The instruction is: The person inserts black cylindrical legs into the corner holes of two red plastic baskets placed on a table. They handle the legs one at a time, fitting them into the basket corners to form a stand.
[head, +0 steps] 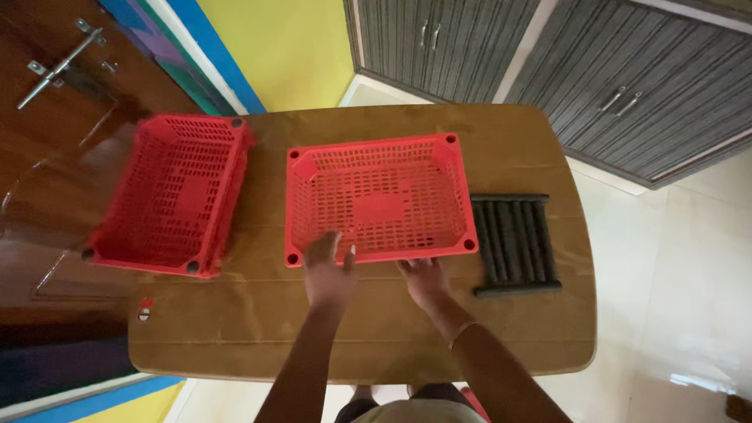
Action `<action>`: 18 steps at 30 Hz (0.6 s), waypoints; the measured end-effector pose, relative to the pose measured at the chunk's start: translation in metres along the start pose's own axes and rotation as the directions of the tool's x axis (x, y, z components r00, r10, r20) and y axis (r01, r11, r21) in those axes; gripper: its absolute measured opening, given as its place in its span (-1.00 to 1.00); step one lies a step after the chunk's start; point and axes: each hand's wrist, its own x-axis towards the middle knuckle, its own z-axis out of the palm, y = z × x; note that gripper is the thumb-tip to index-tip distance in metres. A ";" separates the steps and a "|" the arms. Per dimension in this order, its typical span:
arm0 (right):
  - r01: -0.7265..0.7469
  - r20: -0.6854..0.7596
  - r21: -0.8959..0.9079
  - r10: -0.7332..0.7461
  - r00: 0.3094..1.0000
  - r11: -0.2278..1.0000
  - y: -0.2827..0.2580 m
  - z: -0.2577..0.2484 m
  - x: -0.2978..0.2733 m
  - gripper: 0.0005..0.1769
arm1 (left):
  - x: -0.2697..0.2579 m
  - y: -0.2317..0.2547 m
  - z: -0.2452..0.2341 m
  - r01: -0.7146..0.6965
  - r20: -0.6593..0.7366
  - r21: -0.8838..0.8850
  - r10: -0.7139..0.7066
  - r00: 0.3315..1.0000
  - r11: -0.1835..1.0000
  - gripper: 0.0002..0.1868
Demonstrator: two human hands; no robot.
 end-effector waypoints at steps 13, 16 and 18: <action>-0.215 0.058 0.582 0.223 0.973 0.784 0.053 -0.045 -0.080 -0.62 | 0.010 0.121 0.046 -0.278 0.467 0.009 0.242 0.850 0.960 -0.37; -0.134 -0.239 0.637 0.360 0.902 0.759 0.058 -0.044 -0.088 -0.47 | 0.014 0.139 0.067 -0.326 0.626 0.082 0.206 0.752 0.942 -0.40; -0.262 -0.153 0.683 0.484 0.862 0.682 0.063 -0.043 -0.090 -0.52 | 0.014 0.143 0.081 -0.333 0.695 0.123 0.158 0.701 0.935 -0.47</action>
